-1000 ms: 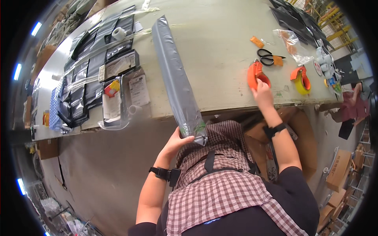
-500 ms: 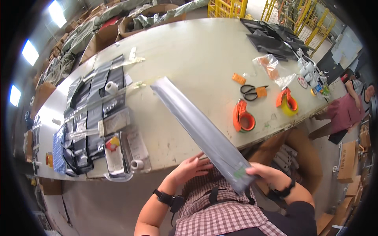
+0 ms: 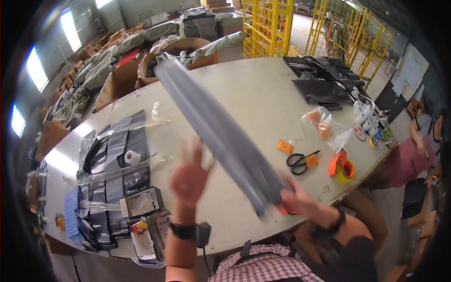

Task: The person takes long rolled items from a box, slides them into black plastic sleeves, applies labels, and secures them with tape.

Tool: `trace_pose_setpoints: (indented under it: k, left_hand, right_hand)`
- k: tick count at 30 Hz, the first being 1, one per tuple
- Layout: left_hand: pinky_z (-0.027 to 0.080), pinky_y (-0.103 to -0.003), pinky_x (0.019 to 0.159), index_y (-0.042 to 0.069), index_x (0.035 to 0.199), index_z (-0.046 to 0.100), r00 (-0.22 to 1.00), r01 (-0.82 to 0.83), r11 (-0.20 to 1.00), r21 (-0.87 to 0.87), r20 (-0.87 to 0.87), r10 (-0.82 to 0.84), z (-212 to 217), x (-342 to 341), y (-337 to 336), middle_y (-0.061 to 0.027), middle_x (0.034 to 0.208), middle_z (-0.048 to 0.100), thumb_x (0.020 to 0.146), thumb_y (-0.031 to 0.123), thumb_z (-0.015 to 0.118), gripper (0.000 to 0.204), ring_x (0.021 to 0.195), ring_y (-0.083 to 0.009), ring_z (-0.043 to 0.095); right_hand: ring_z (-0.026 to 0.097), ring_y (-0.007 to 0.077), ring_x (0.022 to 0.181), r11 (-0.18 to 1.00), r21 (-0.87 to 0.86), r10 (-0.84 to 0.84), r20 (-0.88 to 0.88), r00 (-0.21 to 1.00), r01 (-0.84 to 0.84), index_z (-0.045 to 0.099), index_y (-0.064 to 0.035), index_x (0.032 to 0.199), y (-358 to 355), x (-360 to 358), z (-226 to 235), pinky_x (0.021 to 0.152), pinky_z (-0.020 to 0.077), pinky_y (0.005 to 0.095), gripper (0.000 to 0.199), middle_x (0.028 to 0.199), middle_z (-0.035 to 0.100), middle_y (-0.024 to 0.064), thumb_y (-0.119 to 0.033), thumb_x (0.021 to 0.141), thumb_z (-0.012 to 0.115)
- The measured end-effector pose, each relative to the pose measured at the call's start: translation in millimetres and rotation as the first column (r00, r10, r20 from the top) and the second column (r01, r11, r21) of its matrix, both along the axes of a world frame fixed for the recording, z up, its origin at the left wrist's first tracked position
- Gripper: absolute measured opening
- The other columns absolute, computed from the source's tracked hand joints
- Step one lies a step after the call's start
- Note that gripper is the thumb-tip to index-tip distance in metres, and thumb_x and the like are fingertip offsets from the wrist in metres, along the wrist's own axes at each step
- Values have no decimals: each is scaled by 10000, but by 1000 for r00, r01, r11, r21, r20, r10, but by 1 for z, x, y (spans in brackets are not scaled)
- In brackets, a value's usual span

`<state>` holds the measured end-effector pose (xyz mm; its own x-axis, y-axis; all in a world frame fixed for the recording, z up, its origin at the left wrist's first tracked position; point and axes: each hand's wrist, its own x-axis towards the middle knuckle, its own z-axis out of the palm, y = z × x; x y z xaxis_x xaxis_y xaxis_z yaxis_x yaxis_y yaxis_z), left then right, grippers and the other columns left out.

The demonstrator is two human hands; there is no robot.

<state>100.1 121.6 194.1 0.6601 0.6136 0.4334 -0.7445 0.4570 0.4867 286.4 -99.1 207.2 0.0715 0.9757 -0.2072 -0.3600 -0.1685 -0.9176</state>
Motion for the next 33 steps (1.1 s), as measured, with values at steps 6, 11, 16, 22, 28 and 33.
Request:
trace_pose_setpoints:
  k: [6,11,16,22,28,33]
  left_hand:
    - [115,-440,1074,100,1434,90,753,5,991,132,-653,83,-20,-49,-35,-121,1482,131,803,346,522,804,1361,-253,149]
    - [351,-305,958,63,1367,306,346,281,929,-239,-878,-331,-115,-153,-107,-123,1321,428,916,235,500,520,1189,-212,438]
    - [429,-272,857,44,1316,385,255,360,887,-290,-883,-393,-156,-174,-133,-114,1217,518,916,255,507,468,1074,-191,525]
    - [445,-264,831,66,1302,416,132,381,888,-258,-935,-329,-179,-193,-127,-104,1186,535,890,285,554,487,1025,-179,549]
    - [491,-265,652,16,1179,468,269,346,912,-222,-908,-323,-186,-180,-154,-130,1025,606,856,155,553,362,779,-178,621]
    - [487,-260,649,20,1162,487,255,272,937,-221,-922,-292,-173,-178,-170,-102,959,619,869,155,536,326,745,-155,606]
  right_hand:
    - [280,198,1305,680,727,144,-5,990,-95,76,-158,1433,113,-37,54,1045,271,326,704,1464,192,80,-58,888,510]
    - [508,217,1088,967,228,-12,493,870,-116,562,-33,1104,53,-73,-78,927,390,337,352,1131,569,122,-97,761,609]
    - [369,343,1181,971,78,-103,990,101,226,566,-68,1079,-54,-75,-171,961,348,451,374,1266,428,104,-165,723,623]
    - [104,399,1311,889,48,98,952,-290,456,507,-92,1207,-85,-73,-201,992,315,508,501,1385,283,74,-232,742,630]
    - [45,348,1353,893,150,50,904,-425,425,498,-102,1240,-96,-34,-215,1039,221,550,488,1423,265,45,-343,819,554]
    - [151,396,1326,871,155,-55,974,-220,466,534,-89,1176,-87,-57,-193,1038,207,554,455,1390,281,176,-345,802,569]
